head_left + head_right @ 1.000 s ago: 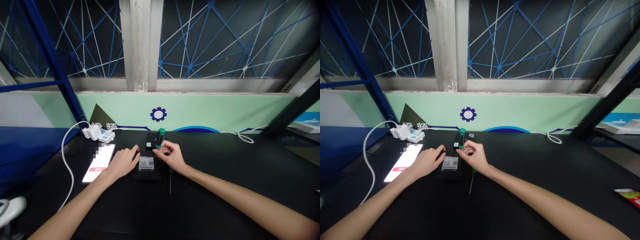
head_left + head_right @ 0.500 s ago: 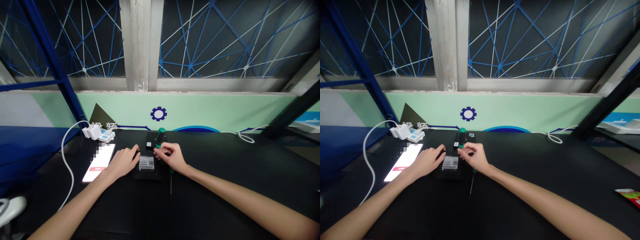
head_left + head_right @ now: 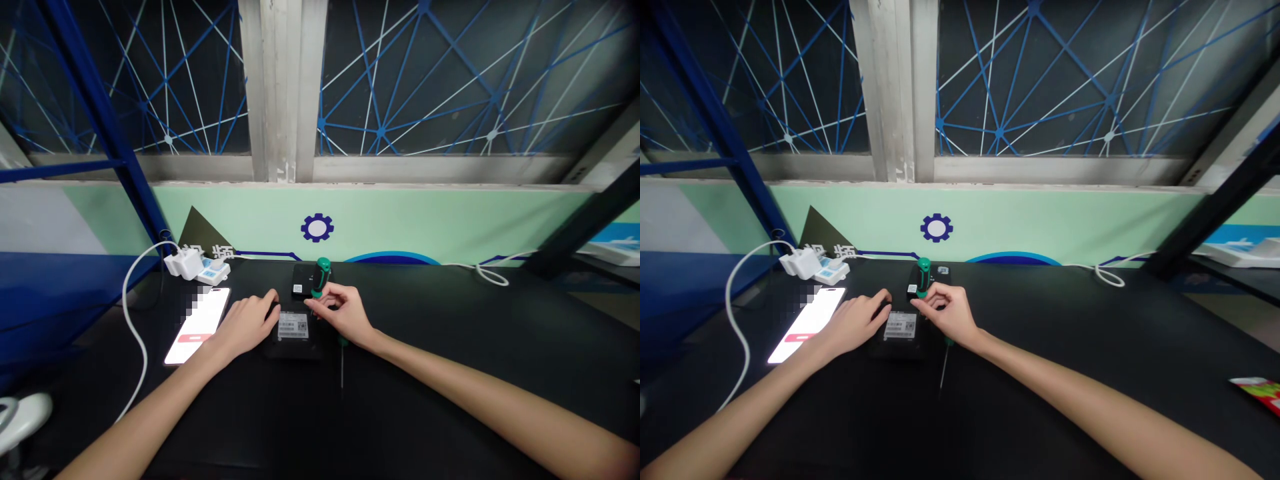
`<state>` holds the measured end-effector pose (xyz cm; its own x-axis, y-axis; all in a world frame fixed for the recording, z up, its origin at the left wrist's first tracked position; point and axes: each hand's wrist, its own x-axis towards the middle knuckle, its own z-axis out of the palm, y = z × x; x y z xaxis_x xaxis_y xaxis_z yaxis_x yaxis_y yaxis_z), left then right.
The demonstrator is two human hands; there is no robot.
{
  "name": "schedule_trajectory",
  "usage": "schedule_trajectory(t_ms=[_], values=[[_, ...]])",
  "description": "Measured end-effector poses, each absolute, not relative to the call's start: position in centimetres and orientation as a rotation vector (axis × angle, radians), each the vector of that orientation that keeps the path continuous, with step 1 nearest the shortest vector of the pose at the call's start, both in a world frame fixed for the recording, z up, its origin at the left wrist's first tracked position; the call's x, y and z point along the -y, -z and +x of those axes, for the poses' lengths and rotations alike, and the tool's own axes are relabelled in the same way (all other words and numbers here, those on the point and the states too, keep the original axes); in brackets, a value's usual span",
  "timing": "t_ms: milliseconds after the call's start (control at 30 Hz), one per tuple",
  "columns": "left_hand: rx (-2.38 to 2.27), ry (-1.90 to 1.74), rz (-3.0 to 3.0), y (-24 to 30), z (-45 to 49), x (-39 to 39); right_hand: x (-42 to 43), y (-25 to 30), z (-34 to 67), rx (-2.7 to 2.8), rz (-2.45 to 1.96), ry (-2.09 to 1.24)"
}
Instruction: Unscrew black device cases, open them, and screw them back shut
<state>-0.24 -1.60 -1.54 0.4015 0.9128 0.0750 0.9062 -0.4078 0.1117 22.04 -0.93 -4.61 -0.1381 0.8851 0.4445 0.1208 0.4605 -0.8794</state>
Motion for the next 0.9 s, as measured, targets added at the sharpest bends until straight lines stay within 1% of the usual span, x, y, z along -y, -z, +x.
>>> schedule_trajectory(t_ms=[367,900], values=[[-1.691,-0.173,2.586,1.51,-0.24,1.54,1.16,4.09,22.01,1.587,-0.876,-0.910],[-1.689,-0.192,2.577,1.58,-0.31,1.55,1.04,4.39,22.07,1.588,-0.892,-0.865]])
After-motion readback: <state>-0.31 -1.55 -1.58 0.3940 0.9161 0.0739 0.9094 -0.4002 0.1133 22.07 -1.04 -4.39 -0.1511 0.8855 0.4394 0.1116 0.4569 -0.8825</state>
